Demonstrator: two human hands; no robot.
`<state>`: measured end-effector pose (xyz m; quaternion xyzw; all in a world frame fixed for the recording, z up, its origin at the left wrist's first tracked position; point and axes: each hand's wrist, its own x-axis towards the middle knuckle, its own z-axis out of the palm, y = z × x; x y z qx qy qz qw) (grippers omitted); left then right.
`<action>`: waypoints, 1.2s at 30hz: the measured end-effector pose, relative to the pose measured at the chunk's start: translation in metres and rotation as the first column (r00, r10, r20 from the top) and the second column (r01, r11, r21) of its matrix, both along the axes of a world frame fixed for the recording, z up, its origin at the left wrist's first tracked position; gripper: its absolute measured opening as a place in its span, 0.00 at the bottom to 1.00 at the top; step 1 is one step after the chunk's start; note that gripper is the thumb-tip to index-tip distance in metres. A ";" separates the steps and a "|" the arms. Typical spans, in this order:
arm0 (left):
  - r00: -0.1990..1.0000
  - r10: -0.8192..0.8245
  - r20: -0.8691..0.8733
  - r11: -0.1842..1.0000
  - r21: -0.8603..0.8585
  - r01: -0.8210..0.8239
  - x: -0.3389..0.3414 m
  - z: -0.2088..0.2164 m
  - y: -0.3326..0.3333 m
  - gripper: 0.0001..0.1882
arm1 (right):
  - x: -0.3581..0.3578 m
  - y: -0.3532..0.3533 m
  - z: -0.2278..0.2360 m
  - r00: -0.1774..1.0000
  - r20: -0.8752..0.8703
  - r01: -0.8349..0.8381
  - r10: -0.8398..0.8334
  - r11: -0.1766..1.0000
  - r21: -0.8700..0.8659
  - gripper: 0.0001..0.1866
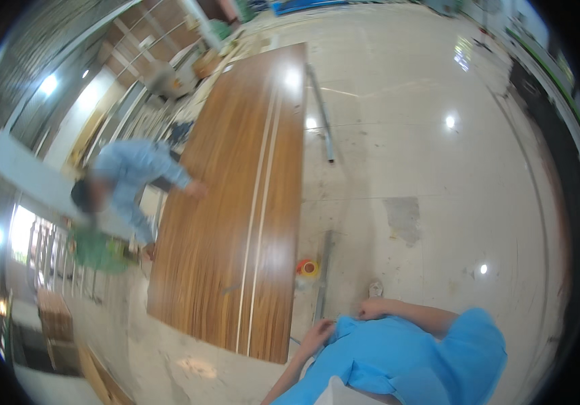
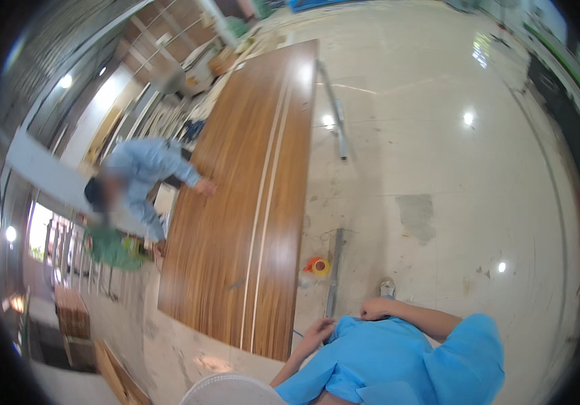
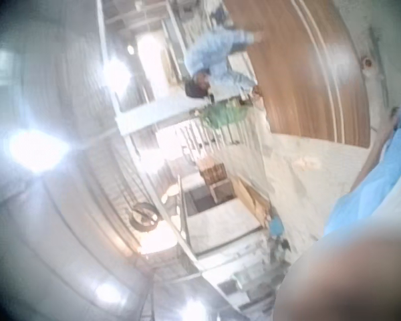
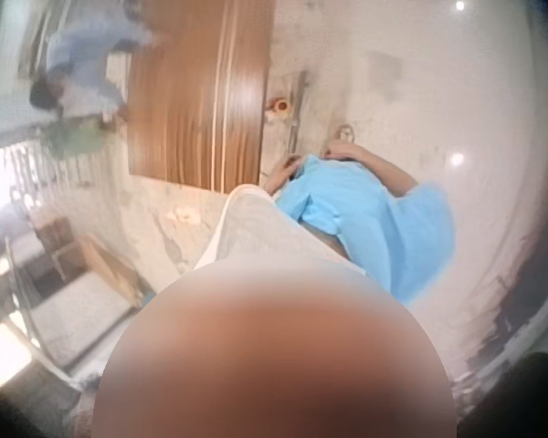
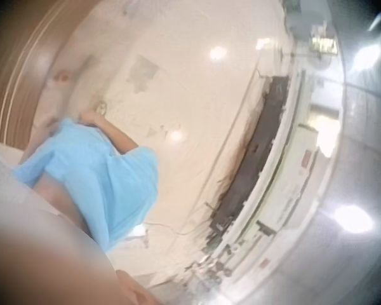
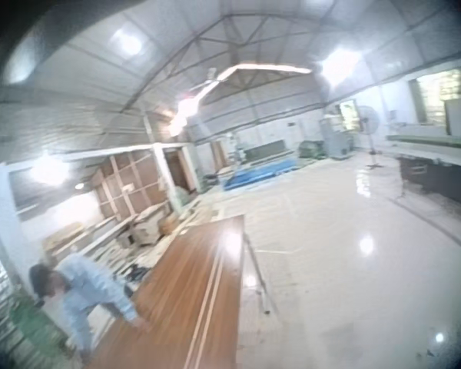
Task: The person applies thin white strips to a large wooden panel, then uses a small bottle to apply liquid along the edges and a scraper-like tool to press and smooth the strips. Another person assists by holding the panel at times.
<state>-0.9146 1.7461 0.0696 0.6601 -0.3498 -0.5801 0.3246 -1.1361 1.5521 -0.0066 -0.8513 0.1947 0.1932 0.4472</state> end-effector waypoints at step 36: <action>0.305 -0.911 0.277 0.335 0.065 0.940 -0.178 0.045 -0.671 0.26 | -0.202 -0.459 0.127 0.796 0.171 0.563 -0.581 0.814 0.144 0.18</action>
